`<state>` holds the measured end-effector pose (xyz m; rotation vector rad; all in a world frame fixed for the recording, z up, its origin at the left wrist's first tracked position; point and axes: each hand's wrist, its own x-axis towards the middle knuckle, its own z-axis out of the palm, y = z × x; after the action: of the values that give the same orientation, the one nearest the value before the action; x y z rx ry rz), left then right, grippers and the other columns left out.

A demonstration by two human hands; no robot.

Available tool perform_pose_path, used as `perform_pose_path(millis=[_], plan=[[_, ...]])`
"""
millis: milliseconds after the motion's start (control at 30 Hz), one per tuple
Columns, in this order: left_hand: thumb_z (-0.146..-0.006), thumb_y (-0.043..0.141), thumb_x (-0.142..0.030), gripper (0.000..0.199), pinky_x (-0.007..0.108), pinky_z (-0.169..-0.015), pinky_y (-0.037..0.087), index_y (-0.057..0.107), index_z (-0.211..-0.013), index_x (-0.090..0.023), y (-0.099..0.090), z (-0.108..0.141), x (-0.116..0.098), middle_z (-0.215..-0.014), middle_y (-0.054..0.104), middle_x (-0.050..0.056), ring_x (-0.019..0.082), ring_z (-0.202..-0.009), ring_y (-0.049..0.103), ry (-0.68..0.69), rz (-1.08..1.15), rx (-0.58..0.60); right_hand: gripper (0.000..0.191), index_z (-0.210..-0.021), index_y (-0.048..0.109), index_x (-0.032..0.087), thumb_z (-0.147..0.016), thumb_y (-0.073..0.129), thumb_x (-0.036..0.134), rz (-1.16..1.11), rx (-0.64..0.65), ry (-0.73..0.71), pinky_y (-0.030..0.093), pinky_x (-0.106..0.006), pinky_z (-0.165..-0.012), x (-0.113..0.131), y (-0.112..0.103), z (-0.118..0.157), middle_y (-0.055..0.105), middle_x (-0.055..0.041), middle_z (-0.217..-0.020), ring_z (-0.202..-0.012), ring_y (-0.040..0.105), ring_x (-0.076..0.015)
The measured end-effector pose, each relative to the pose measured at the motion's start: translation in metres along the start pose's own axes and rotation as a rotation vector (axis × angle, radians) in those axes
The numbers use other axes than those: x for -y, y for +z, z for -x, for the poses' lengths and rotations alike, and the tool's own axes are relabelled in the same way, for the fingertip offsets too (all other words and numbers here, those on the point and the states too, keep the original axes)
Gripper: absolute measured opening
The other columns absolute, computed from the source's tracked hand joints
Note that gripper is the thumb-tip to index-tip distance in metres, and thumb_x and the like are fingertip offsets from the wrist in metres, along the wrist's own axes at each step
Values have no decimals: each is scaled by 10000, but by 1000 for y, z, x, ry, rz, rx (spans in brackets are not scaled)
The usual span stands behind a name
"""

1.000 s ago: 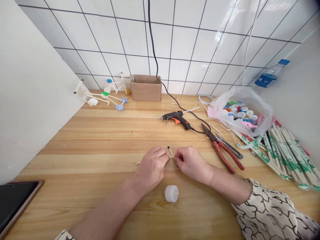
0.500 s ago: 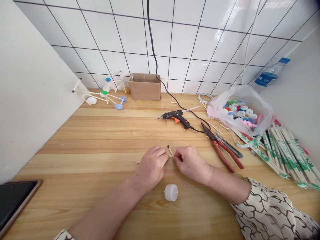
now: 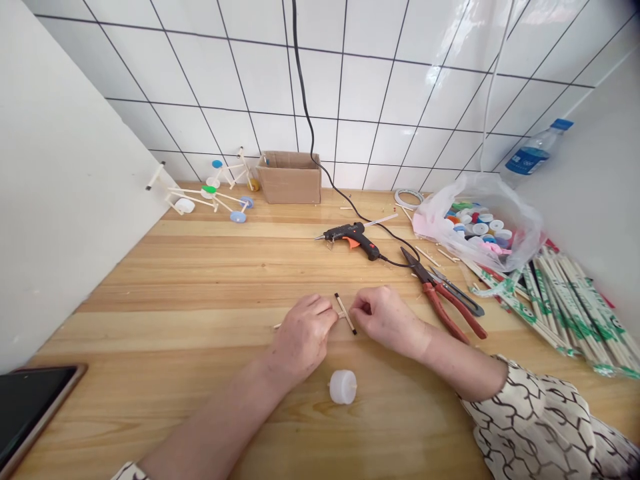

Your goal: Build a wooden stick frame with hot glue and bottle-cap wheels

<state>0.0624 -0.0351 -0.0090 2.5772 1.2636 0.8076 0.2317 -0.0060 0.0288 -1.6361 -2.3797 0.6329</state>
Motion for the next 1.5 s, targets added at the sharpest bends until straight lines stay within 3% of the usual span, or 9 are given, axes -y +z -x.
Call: perform_pose_path(millis=[200, 367, 500, 733, 967, 1200, 1300, 1367, 1500], plan=[[-862, 432, -44, 279, 294, -637, 457, 605, -683, -170, 1, -1, 0, -683, 604, 40, 183, -689, 519, 0, 17, -25, 145, -853, 656, 162, -841, 511, 172, 81, -197, 58, 449, -247, -658, -23, -25, -25, 695, -57, -820, -700, 619, -164], [-870, 424, -51, 287, 291, -629, 455, 604, -683, -171, 3, 0, 1, -674, 599, 40, 179, -678, 510, 4, 23, -29, 255, -1072, 584, 96, -873, 503, 233, 194, -309, 118, 410, -358, -892, -47, -26, -49, 601, -165, -1115, -1060, 529, -276], [-874, 413, -57, 292, 296, -636, 454, 610, -694, -176, 3, 0, 2, -681, 600, 41, 181, -691, 516, 11, 21, -29, 280, -1089, 565, 76, -888, 492, 256, 257, -279, 143, 381, -408, -934, -48, -17, -59, 561, -200, -1159, -1106, 478, -316], [-883, 410, -64, 301, 293, -629, 448, 605, -682, -174, 2, 0, 2, -677, 602, 45, 186, -688, 513, 14, 17, -31, 251, -1091, 551, 67, -903, 488, 221, 260, -215, 226, 411, -392, -901, -29, -8, -79, 565, -218, -1177, -1138, 484, -309], [-879, 420, -62, 293, 292, -630, 444, 602, -675, -168, 2, 0, 1, -671, 601, 42, 184, -679, 508, 16, 22, -32, 224, -1067, 524, 57, -861, 484, 135, 120, -242, 335, 463, -382, -795, -22, -20, -84, 645, -225, -1023, -953, 622, -310], [-866, 427, -42, 287, 289, -620, 448, 606, -676, -162, 1, 0, 0, -662, 602, 43, 182, -669, 510, 16, 27, -37, 264, -1106, 480, 111, -845, 490, 147, -122, -396, 215, 461, -263, -706, -17, -49, -61, 658, -90, -944, -818, 630, -195], [-857, 431, -31, 279, 290, -621, 450, 609, -684, -159, 2, 0, 1, -668, 608, 44, 182, -668, 515, 18, 29, -39, 170, -974, 547, 143, -847, 508, 249, -223, -429, 179, 439, -248, -608, -19, -66, -49, 629, -28, -775, -694, 601, -169], [-855, 432, -32, 277, 291, -621, 452, 607, -684, -161, 3, 0, 1, -673, 611, 43, 182, -670, 516, 17, 29, -45, 158, -838, 558, 159, -842, 507, 309, -408, -442, 146, 414, -246, -550, -22, -77, -42, 571, 2, -641, -598, 558, -148], [-851, 436, -31, 273, 288, -619, 455, 606, -682, -163, 3, 0, 2, -675, 612, 40, 179, -670, 516, 18, 32, -50, 157, -751, 543, 167, -770, 599, 313, -666, -288, 113, 460, -252, -573, -26, -90, -29, 618, -19, -682, -574, 560, -123]])
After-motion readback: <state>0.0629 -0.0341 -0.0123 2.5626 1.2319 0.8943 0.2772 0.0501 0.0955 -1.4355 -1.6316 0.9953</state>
